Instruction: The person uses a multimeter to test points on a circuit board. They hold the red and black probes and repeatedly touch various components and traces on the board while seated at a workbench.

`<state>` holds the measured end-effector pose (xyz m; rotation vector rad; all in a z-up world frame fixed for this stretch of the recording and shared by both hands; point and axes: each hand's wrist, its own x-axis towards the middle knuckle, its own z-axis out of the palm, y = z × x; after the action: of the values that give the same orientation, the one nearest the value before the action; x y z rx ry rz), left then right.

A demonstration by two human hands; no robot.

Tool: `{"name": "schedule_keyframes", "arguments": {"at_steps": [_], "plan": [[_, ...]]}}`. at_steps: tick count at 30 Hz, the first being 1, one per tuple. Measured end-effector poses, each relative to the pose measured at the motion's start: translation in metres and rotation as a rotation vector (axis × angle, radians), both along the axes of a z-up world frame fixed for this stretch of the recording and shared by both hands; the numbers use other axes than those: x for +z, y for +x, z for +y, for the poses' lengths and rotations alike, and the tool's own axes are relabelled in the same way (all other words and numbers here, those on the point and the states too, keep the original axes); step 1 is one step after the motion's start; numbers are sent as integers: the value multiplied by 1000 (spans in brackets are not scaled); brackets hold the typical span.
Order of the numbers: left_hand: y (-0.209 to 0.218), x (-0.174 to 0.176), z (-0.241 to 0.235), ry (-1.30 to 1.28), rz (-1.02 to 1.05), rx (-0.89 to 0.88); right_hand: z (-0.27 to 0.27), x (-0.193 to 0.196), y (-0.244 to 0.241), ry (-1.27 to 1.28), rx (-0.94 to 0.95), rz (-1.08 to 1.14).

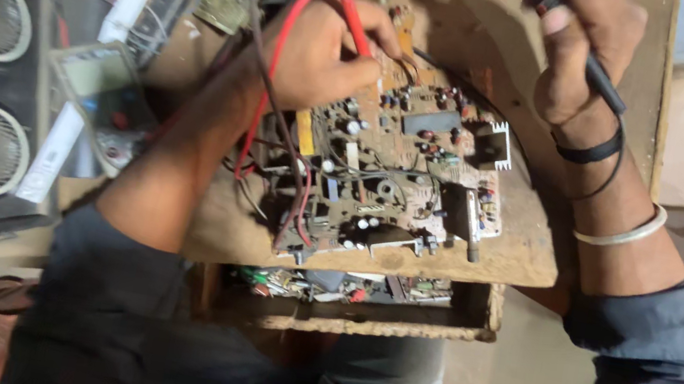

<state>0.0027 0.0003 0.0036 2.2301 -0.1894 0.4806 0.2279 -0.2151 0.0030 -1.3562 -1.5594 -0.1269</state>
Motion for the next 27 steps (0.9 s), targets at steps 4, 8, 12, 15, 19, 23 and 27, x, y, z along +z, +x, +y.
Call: {"name": "schedule_keyframes", "arguments": {"at_steps": [4, 8, 12, 15, 19, 23, 27], "plan": [[-2, 0, -4, -37, 94, 54, 7, -10, 15, -188, 127, 158], [-3, -5, -2, -107, 160, 42, 4, -33, 28, -277, 30, 293], [3, -11, -1, -197, 179, 15, 4, -39, 25, -197, 73, 206], [3, -11, 0, -281, 235, 10, 4, -32, 13, -283, -8, 273], [6, -6, 0, -171, 234, 56, 19, -7, 11, -265, 55, 324], [4, -4, -2, -211, 203, 25, 36, 4, -1, -356, 65, 573], [3, -5, -4, -208, 362, 146, 44, -2, -14, -324, 81, 703]]}}
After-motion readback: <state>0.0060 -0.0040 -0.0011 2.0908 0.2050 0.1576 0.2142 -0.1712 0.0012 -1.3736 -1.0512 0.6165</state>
